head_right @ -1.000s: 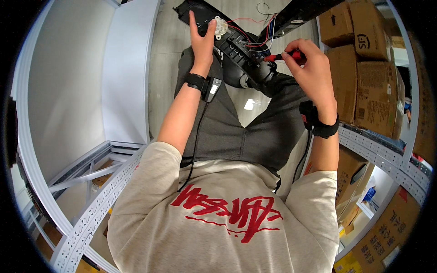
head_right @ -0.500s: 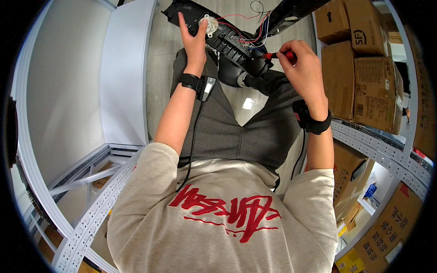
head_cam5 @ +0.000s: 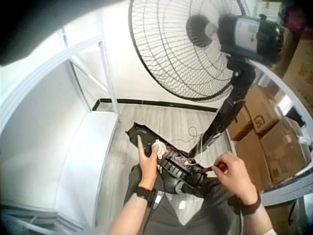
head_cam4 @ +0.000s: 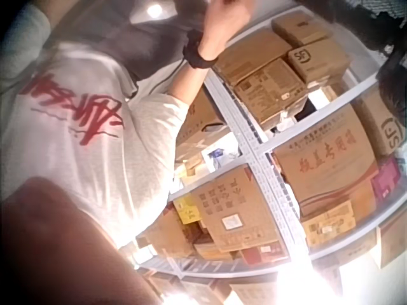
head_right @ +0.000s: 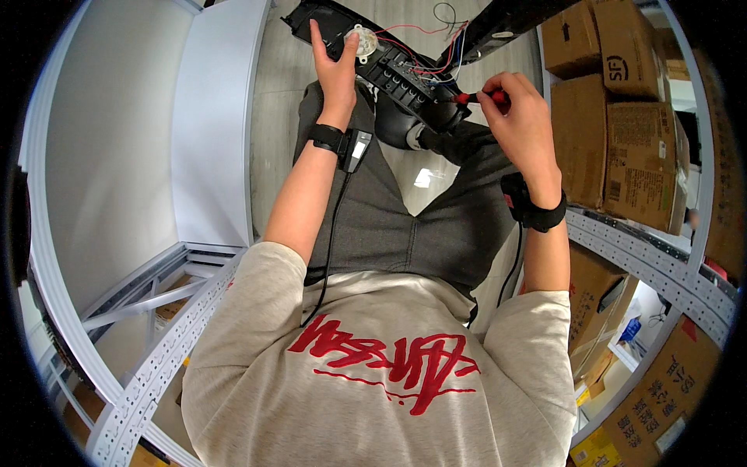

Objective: The person sits on the floor and uses a screwdriver to connect and tighten wires inside the base of a standing fan. They manipulate the internal wiring and components, then reassemble the fan base housing.

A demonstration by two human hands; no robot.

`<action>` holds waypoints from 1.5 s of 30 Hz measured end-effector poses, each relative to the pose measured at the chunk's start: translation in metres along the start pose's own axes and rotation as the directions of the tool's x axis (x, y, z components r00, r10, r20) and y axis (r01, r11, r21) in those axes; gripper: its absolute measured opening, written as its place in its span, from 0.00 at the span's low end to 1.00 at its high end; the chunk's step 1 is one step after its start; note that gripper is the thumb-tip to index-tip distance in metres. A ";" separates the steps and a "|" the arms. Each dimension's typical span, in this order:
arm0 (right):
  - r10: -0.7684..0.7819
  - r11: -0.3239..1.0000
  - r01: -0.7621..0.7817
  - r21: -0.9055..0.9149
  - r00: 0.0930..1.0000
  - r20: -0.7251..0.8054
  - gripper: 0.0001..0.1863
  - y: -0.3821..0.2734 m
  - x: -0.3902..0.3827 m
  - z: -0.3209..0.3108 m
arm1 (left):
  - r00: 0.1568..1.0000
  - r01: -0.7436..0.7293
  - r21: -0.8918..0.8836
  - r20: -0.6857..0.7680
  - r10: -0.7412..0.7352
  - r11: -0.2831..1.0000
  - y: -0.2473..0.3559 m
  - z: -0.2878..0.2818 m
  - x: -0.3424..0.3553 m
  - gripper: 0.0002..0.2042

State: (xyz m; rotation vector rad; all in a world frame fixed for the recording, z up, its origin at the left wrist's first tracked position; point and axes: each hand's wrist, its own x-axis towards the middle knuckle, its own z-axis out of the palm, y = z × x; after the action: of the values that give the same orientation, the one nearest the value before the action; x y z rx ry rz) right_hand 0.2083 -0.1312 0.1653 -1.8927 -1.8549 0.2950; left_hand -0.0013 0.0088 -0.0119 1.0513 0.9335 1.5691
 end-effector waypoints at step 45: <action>0.124 0.924 -0.053 -0.378 0.979 0.164 0.31 -0.022 -0.011 0.002 | 1.000 0.014 0.052 0.020 -0.015 0.999 0.003 0.000 0.001 0.46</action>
State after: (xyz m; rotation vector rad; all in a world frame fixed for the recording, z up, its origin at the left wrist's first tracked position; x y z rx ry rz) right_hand 0.1871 -0.1422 0.1726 -2.2755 -2.0667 0.1588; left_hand -0.0025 0.0095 -0.0084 1.0930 0.9707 1.5265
